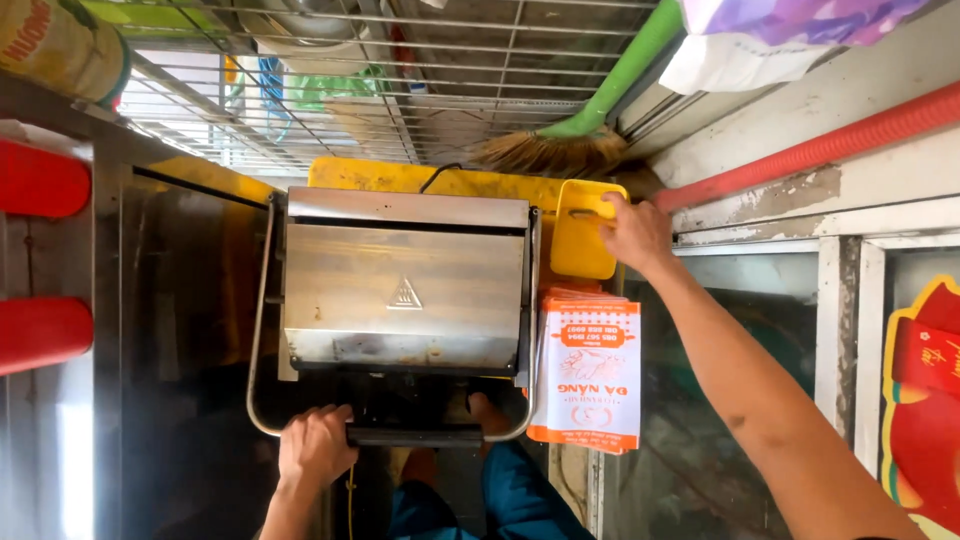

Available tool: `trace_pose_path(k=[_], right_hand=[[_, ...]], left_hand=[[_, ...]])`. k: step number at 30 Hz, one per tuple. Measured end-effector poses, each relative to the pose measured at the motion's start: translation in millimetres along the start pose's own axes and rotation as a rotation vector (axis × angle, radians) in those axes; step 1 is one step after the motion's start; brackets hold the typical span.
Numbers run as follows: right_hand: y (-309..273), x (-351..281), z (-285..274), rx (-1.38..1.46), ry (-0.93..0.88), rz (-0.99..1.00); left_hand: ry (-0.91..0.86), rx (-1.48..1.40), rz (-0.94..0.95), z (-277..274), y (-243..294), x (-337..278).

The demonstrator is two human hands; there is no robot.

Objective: Preparing a sandwich with various fillings, toasting it, handling cash, and slicing cucumbers.

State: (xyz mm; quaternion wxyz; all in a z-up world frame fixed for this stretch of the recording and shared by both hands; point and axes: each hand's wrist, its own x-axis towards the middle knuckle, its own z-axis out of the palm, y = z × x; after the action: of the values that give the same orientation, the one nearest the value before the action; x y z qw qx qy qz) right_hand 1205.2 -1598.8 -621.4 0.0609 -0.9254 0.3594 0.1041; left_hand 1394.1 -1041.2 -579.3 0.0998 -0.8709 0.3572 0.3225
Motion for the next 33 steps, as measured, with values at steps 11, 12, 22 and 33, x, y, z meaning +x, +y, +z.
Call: trace_pose_path(k=[11,12,22,33], right_hand=[[35.2,10.8,-23.4,0.486,-0.136,-0.253],[36.9,9.4,-37.2,0.382,-0.238,-0.244],[23.7,21.5,-22.9,0.200,-0.260,-0.459],[-8.6,-13.4,-26.1,0.303,-0.246,-0.128]], left_hand=[[0.065,0.005,0.002,-0.3,3.5,-2.5],[0.081,0.004,0.010,0.5,4.4,-2.7],[0.010,0.024,-0.027,-11.6,8.7,-3.1],[-0.054,-0.027,-0.024,-15.6,5.2,-5.1]])
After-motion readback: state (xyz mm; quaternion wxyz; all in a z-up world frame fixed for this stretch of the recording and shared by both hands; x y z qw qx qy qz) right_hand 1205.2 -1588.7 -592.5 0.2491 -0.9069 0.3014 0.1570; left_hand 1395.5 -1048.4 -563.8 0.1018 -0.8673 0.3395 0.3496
